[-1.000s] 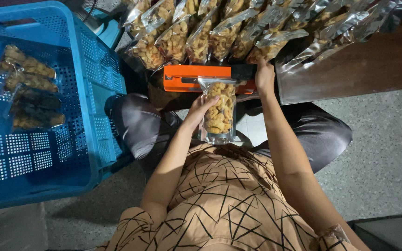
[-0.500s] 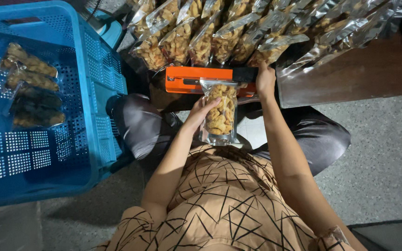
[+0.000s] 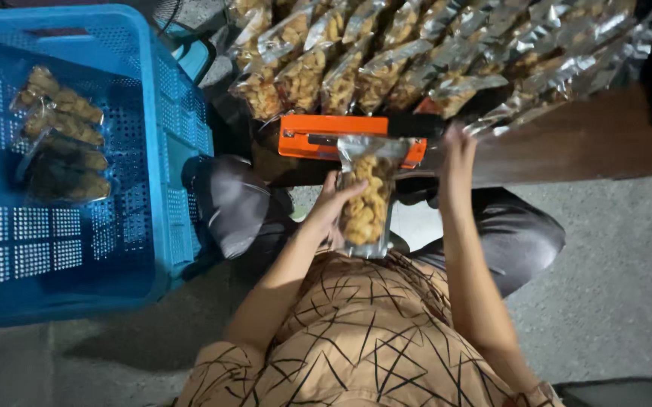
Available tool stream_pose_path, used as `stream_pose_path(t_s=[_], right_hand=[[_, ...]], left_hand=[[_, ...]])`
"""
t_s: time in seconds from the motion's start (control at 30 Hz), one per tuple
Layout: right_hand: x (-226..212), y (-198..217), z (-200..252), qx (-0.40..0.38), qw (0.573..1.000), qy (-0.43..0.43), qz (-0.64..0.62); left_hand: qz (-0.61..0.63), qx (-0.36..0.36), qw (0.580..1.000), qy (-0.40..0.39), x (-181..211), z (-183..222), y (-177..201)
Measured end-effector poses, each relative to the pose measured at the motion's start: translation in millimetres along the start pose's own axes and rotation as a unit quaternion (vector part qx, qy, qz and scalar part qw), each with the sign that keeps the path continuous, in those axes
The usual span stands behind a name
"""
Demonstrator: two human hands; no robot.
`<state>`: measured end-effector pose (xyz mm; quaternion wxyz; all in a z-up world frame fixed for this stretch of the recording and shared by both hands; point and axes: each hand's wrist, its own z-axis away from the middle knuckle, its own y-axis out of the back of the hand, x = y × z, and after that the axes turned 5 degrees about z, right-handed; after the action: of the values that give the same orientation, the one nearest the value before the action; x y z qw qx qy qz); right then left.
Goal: The person wipes a clear plastic bag filled with snacks using a white cloth, then seals it with an orange handheld heat sealer. The sealed bag is placed into a blue plastic basket. This process is repeated for multiple snack bags.
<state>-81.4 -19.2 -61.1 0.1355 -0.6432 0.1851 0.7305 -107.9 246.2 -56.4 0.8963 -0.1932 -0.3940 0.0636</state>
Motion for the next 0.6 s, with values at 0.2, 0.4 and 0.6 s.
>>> stream_pose_path(t_s=[0.2, 0.4, 0.6], right_hand=[[-67.3, -77.3, 132.9, -0.245, 0.965, -0.079, 0.060], [-156.6, -228.5, 149.0, -0.430, 0.878, 0.209, 0.032], [-117.7, -430.8, 158.7, -0.555, 0.790, 0.260, -0.023]], left_hand=[[0.078, -0.017, 0.973, -0.215, 27.2, 81.2, 24.2], [-0.246, 0.268, 0.789, -0.495, 95.9, 169.3, 131.2], [-0.156, 0.423, 0.717, -0.532, 137.1, 195.0, 276.1]])
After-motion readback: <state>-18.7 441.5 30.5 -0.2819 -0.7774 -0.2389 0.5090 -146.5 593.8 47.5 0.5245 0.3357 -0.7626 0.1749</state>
